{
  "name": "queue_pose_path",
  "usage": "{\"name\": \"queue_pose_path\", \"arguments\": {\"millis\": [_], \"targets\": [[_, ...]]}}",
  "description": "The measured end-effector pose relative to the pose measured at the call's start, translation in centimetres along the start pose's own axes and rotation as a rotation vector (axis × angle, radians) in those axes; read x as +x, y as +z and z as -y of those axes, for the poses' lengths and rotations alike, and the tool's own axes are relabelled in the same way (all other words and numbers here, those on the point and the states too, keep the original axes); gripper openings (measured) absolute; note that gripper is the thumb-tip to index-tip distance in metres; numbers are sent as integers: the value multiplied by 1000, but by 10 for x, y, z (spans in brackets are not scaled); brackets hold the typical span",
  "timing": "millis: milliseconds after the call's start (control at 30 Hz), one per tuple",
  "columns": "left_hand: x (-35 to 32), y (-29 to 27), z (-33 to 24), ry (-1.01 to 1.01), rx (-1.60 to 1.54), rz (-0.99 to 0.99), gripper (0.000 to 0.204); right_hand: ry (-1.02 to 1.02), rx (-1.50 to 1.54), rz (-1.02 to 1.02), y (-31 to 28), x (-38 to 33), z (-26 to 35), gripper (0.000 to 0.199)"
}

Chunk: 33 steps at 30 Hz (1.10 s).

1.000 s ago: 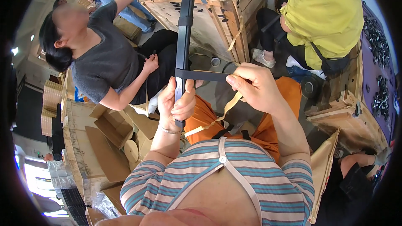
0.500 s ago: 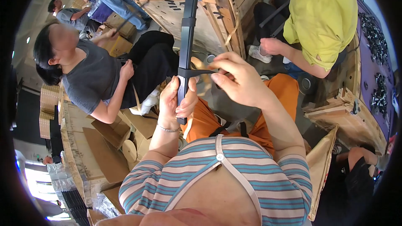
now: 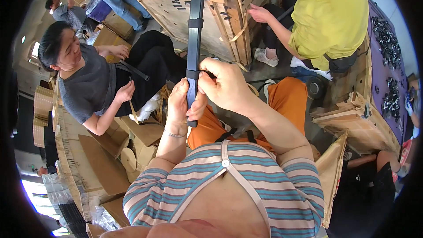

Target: Assembling plastic parts by attaching a component to a long black rod using adhesive tape strips.

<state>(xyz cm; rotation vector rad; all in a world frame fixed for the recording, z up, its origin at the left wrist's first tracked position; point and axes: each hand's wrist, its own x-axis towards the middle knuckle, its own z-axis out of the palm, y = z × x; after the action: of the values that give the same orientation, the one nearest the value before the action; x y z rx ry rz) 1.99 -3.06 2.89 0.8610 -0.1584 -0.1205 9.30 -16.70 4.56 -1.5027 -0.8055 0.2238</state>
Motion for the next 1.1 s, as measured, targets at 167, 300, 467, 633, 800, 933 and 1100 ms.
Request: {"name": "queue_pose_path", "arguments": {"millis": [167,300,467,633,800,933,1100], "targets": [[-12,12,0,-45,-89,233,49,89,-224,133,15,11,-77,21],[-7,23,-7,-151,-265,365,49,253,353,122,3,15,-38,23],[1,7,-4,-131,-594,455,46,57,913,154,1,18,-2,38],[-2,-1,3,-116,-643,320,44,80,506,204,2,13,9,30],[-7,-5,12,-104,-685,365,40,113,611,312,3,14,-10,31],[0,-11,5,-86,-547,166,39,187,600,399,-11,27,-23,33],[35,-38,-9,46,-183,-132,39,401,359,262,-27,26,-96,28]]}}
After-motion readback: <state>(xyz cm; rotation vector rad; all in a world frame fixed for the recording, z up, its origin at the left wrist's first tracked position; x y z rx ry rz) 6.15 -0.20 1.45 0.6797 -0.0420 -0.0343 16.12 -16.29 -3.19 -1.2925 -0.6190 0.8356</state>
